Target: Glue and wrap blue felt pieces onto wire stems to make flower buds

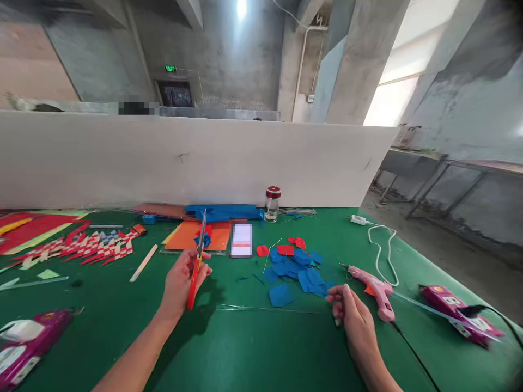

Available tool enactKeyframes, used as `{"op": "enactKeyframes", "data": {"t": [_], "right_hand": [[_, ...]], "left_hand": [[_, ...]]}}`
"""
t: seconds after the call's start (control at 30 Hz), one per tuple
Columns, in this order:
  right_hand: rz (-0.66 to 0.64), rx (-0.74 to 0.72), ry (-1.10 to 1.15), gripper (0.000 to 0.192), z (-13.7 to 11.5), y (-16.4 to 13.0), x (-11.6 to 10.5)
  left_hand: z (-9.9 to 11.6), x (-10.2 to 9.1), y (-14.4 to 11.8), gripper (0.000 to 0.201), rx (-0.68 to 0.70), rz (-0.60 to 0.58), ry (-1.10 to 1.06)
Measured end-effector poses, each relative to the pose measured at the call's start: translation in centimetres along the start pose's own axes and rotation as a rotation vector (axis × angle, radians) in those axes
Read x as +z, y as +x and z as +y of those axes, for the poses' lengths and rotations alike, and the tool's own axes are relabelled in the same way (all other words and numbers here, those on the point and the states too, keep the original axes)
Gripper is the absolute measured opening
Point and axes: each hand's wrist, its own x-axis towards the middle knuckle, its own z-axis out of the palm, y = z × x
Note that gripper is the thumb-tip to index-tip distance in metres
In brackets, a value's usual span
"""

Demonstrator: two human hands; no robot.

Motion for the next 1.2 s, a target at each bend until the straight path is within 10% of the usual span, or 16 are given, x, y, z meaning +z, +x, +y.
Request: {"op": "enactKeyframes", "data": {"t": [1.2], "right_hand": [[-0.017,-0.022,-0.036,0.061,0.5,0.1,-0.6]], "left_hand": [[1.6,0.6,-0.8,0.029,0.031,0.039,0.017]]}}
